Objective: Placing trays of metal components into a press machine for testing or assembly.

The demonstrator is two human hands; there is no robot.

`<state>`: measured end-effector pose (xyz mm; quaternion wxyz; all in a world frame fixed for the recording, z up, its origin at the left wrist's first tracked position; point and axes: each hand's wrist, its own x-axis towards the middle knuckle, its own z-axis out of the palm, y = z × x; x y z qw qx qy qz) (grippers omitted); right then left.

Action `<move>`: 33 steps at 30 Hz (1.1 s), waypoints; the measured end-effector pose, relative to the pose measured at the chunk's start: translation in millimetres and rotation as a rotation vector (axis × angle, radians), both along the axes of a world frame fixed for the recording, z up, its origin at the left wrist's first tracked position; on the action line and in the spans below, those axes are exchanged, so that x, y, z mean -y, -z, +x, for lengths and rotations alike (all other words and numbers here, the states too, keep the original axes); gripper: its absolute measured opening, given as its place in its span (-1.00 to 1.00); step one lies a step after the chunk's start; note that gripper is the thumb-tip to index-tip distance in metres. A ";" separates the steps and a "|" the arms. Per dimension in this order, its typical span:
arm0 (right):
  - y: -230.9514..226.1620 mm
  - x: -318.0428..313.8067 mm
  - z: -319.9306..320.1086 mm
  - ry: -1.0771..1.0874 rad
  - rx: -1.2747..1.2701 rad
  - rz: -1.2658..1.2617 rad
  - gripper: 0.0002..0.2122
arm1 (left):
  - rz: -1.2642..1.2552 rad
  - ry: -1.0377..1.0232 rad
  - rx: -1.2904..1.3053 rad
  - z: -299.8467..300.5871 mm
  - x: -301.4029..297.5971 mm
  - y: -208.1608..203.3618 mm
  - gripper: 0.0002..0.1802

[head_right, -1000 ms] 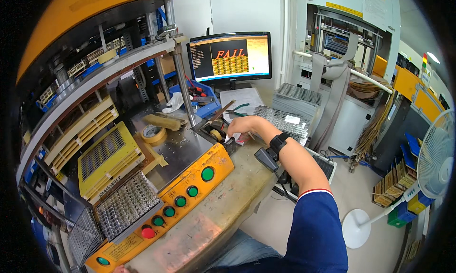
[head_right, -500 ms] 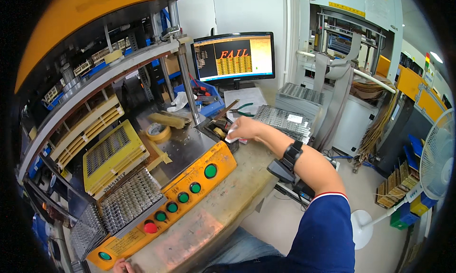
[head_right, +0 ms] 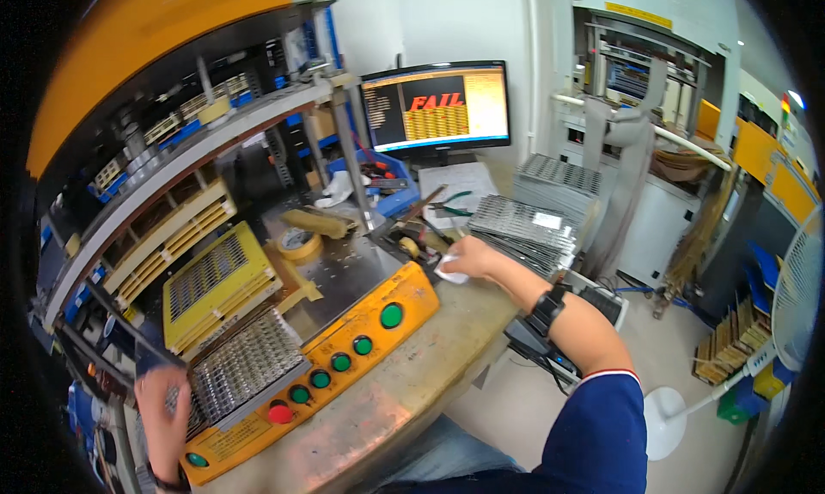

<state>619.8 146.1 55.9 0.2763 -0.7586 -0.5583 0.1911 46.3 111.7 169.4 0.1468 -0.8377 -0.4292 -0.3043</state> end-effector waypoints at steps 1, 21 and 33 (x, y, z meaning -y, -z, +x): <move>1.2 -1.6 5.2 -0.005 0.226 -0.010 -0.62 | -0.089 0.011 -0.022 9.4 -18.2 -9.9 -0.84; -67.0 67.7 -86.3 -0.513 0.052 0.194 -0.77 | 0.446 -0.110 -0.423 12.6 -87.1 -21.7 -0.66; -123.6 -33.3 -256.9 -1.140 0.294 0.250 -0.76 | 0.219 0.012 -0.400 24.2 46.9 57.4 -0.60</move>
